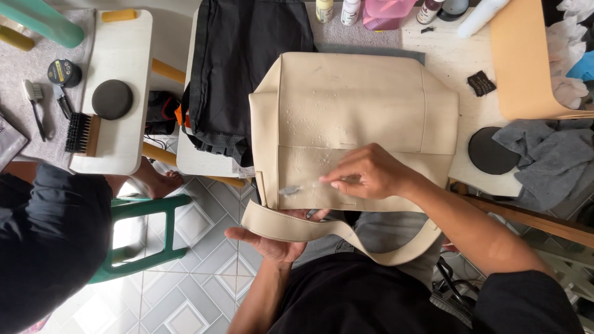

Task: The person is scrubbing a light-colored tote bag using a small brush and a cleaning solution on a repair bench.

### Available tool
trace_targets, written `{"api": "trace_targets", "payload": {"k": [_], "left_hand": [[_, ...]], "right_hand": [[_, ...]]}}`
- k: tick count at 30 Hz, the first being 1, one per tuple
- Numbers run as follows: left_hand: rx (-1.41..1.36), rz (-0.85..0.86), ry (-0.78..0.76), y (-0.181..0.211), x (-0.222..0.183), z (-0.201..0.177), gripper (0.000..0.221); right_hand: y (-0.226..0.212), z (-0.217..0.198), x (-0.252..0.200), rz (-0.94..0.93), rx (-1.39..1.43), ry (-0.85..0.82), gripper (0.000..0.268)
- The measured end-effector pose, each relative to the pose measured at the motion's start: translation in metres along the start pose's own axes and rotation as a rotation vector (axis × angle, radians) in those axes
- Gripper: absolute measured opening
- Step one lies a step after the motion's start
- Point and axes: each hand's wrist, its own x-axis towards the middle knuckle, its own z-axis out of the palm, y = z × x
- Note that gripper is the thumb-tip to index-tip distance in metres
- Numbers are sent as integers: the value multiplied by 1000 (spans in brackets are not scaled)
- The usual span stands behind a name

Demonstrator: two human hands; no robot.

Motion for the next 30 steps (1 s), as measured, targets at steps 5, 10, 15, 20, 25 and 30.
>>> {"api": "trace_targets", "payload": {"k": [5, 10, 15, 20, 25, 30], "left_hand": [[6, 5, -4, 4, 14, 32, 127], [-11, 5, 15, -4, -2, -2, 127], [-43, -15, 5, 4, 12, 25, 124], [-19, -16, 12, 1, 1, -1, 126], [-33, -24, 19, -1, -4, 2, 126], [4, -49, 6, 12, 32, 77, 126]], "right_hand": [[11, -4, 4, 54, -119, 59, 19], [15, -6, 10, 68, -117, 14, 17], [3, -10, 17, 96, -16, -76, 13], [17, 0, 7, 39, -129, 26, 15], [15, 10, -6, 6, -135, 42, 14], [3, 15, -15, 5, -56, -13, 13]]}}
